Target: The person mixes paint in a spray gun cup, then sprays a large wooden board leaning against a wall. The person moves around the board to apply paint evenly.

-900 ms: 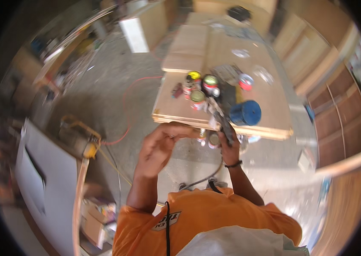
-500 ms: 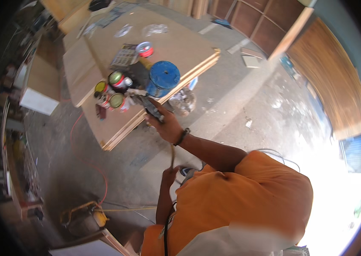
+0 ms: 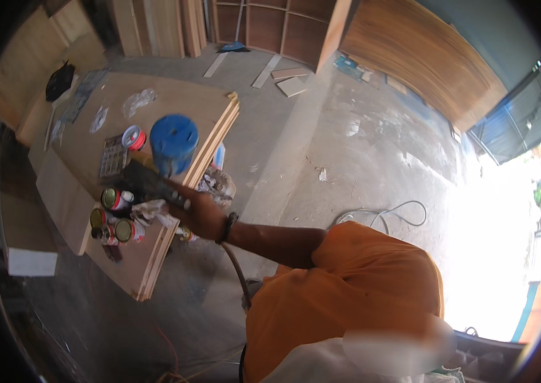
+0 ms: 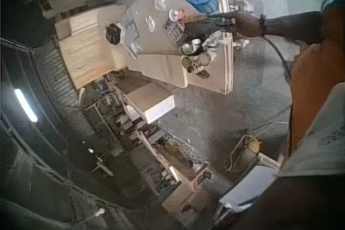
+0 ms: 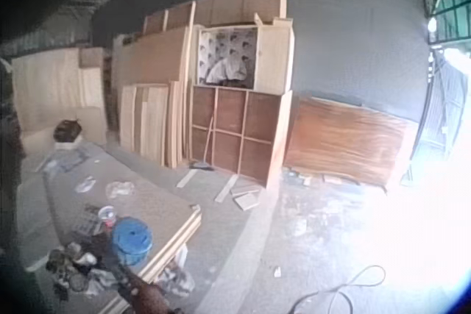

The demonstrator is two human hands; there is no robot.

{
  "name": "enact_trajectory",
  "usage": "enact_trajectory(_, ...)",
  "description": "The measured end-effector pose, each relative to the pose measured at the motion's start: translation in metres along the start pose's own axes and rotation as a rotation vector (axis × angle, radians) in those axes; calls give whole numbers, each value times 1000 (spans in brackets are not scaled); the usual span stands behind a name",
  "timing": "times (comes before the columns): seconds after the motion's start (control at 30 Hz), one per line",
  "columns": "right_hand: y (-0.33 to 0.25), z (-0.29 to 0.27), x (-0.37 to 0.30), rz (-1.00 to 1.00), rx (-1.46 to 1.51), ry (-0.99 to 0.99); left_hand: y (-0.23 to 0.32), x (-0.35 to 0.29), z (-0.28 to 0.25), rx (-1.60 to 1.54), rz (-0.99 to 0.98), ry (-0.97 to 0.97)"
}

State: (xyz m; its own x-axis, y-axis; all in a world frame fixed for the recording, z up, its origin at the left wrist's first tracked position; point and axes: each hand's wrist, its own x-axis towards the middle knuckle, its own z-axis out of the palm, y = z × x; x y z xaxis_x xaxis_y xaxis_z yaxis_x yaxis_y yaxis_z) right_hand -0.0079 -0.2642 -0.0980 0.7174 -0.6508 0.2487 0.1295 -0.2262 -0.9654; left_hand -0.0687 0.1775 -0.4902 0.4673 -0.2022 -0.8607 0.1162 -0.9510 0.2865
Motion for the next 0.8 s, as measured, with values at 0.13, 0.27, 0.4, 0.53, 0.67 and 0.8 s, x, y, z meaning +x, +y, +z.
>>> enact_trajectory(0.13, 29, 17, -47, -8, -101, -156, 49, 30, -49, -21, 194, -2)
enact_trajectory(0.27, 71, 31, -87, -38, -111, -213, 49, 69, -89, -3, 204, 23)
enact_trajectory(0.4, 137, 51, -116, 3, -152, -233, -7, 107, -117, 131, 21, 52)
enact_trajectory(0.53, 227, 78, -132, 55, -230, -316, -98, 151, -133, 360, -223, -10)
enact_trajectory(0.67, 310, 95, -146, 226, -236, -415, -34, 194, -143, 232, 63, 72)
enact_trajectory(0.8, 447, 152, -171, 41, -227, -573, 104, 210, -105, -711, 221, 45)
